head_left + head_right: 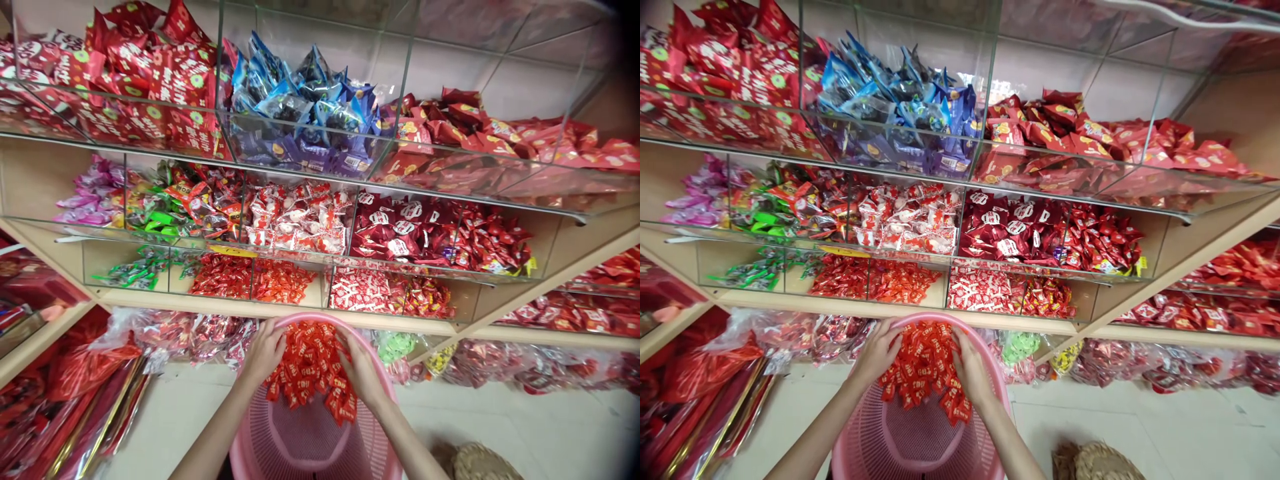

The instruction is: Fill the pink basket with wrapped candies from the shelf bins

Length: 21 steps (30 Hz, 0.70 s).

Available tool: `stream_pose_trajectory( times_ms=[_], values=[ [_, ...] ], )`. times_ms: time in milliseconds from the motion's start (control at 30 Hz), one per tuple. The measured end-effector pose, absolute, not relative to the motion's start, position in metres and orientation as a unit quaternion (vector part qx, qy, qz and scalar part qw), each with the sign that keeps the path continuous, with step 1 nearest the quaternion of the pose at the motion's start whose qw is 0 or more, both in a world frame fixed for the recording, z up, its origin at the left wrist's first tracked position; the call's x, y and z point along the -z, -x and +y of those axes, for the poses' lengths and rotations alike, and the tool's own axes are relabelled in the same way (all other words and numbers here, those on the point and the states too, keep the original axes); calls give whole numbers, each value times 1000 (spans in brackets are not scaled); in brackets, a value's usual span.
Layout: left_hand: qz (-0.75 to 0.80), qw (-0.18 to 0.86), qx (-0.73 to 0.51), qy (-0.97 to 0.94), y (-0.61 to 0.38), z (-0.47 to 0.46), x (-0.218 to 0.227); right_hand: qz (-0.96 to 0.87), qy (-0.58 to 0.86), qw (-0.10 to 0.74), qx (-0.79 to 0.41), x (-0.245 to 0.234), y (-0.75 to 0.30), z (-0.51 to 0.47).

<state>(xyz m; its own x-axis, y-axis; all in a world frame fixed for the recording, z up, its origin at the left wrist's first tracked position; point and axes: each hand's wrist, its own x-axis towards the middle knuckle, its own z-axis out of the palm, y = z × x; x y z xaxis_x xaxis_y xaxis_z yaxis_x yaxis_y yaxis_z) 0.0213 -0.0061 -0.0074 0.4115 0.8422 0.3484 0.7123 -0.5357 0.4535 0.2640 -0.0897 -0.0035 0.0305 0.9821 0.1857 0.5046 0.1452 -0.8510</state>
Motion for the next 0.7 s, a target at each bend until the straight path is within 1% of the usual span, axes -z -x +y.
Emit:
stream_pose_trajectory(
  times_ms=[167,300,400,500,600,633,700],
  values=[
    [470,172,-344,-795,-21,-4,5,-680,601,361,-212,19,-267,-86],
    [480,200,-367,-771,-20,-4,3,-695,604,351,-173,22,-269,-87],
    [480,199,-365,-773,-20,-4,3,-694,610,354,-146,14,-271,-88],
    [478,191,-364,-776,-20,-3,5,-679,624,361,-135,-5,-273,-94],
    [476,184,-357,-783,-20,-1,7,-666,637,342,-184,-26,-273,-109],
    [475,181,-354,-785,-20,-1,8,-671,634,313,-225,-30,-272,-115],
    [475,175,-351,-788,-20,0,9,-694,605,202,-334,-32,-268,-129]
  ],
)
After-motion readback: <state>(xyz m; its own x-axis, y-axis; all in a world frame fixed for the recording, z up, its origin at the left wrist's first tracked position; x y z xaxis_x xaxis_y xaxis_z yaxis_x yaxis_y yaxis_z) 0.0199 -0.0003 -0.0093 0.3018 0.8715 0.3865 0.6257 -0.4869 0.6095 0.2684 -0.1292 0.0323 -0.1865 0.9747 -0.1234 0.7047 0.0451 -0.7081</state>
